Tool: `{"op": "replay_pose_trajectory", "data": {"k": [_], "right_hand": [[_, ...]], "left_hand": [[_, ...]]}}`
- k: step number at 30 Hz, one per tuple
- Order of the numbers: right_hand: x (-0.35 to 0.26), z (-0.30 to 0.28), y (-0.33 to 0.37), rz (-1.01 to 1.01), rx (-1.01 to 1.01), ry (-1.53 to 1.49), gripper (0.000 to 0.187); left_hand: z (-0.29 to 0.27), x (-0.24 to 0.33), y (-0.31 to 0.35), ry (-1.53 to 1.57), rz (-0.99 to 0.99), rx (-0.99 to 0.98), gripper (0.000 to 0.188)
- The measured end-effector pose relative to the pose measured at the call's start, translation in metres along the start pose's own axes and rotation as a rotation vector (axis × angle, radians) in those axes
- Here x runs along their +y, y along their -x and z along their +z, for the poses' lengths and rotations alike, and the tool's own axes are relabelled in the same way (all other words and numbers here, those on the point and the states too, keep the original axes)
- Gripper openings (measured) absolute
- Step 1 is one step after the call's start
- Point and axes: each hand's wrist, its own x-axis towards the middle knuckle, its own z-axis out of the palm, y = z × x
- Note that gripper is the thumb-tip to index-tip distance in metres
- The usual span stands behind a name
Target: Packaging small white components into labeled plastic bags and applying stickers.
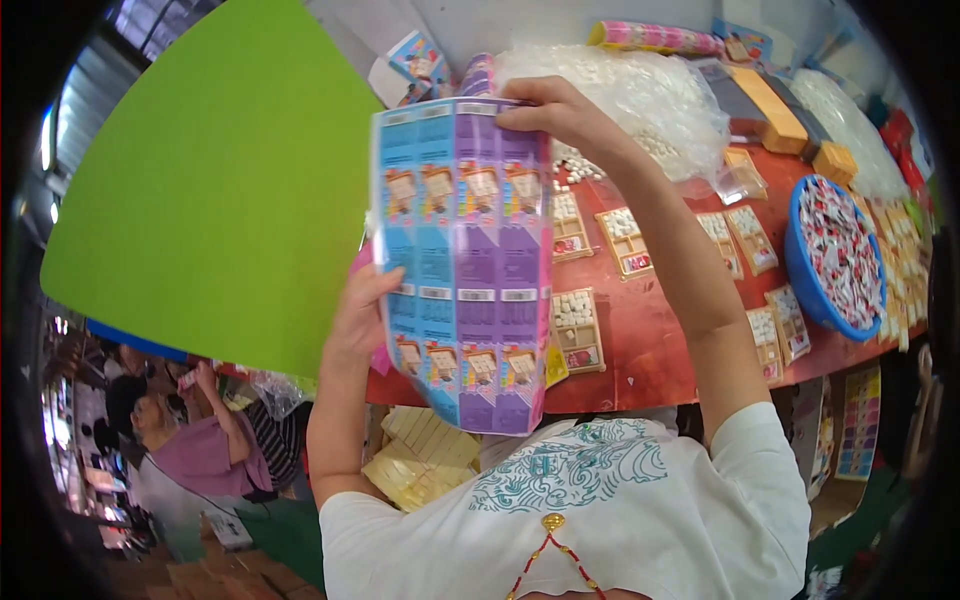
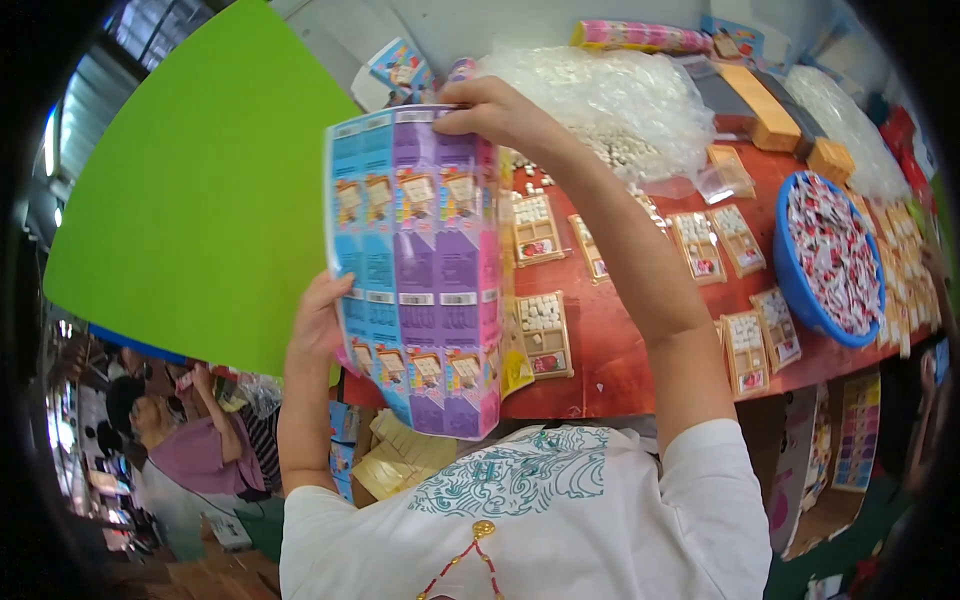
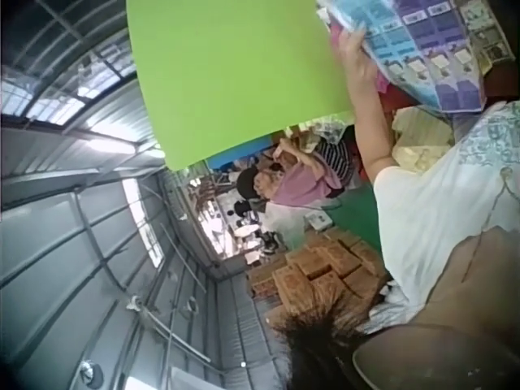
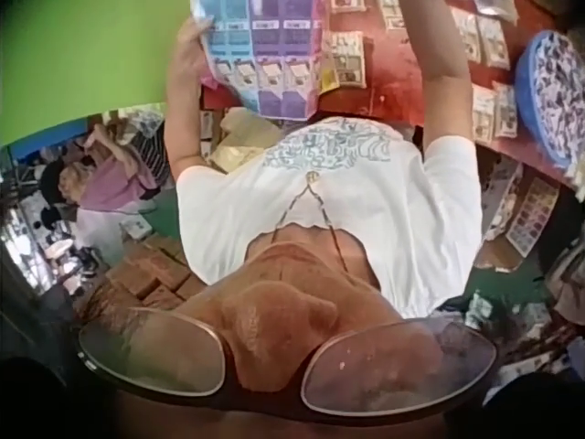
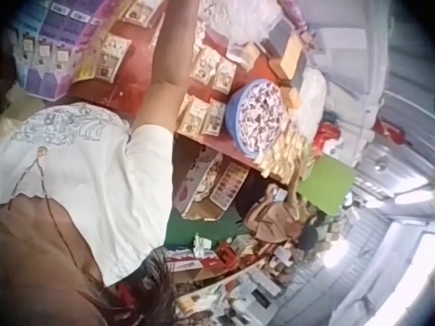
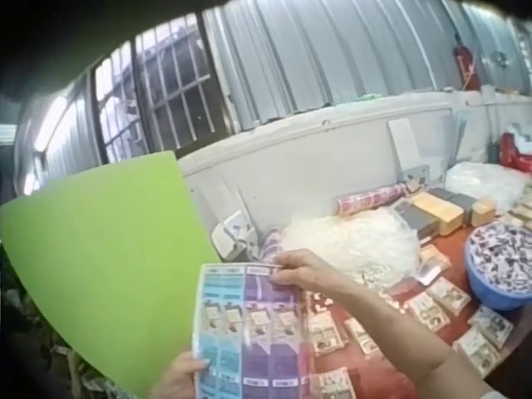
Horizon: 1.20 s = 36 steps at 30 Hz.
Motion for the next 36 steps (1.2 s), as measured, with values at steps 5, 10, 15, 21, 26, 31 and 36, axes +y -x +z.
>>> {"op": "replay_pose_trajectory", "data": {"k": [5, 10, 15, 21, 26, 31, 36], "right_hand": [[0.016, -0.002, 0.002, -0.048, 0.236, -0.087, 0.038], [0.084, 0.018, 0.027, 0.107, 0.627, -0.262, 0.063], [0.111, 0.09, 0.061, 0.627, 0.144, -0.731, 0.067], [0.091, 0.132, 0.075, 0.303, -0.076, -1.268, 0.048], [0.088, 0.106, 0.074, 0.264, -0.034, -1.088, 0.037], [0.086, 0.119, 0.089, 0.271, -0.054, -1.017, 0.045], [0.081, 0.097, 0.111, 0.241, 0.356, -0.963, 0.062]], "left_hand": [[0.019, 0.041, 0.027, -0.083, 0.313, 0.074, 0.029], [0.005, 0.079, 0.034, -0.039, 0.449, -0.155, 0.036], [-0.002, 0.093, 0.045, -0.032, 0.537, -0.146, 0.044], [-0.027, 0.089, 0.057, -0.088, 0.481, -0.012, 0.037], [-0.039, 0.07, 0.061, -0.121, 0.439, 0.149, 0.031], [-0.044, 0.048, 0.053, -0.089, 0.488, 0.32, 0.029], [-0.077, 0.021, 0.057, -0.105, 0.472, 0.402, 0.027]]}}
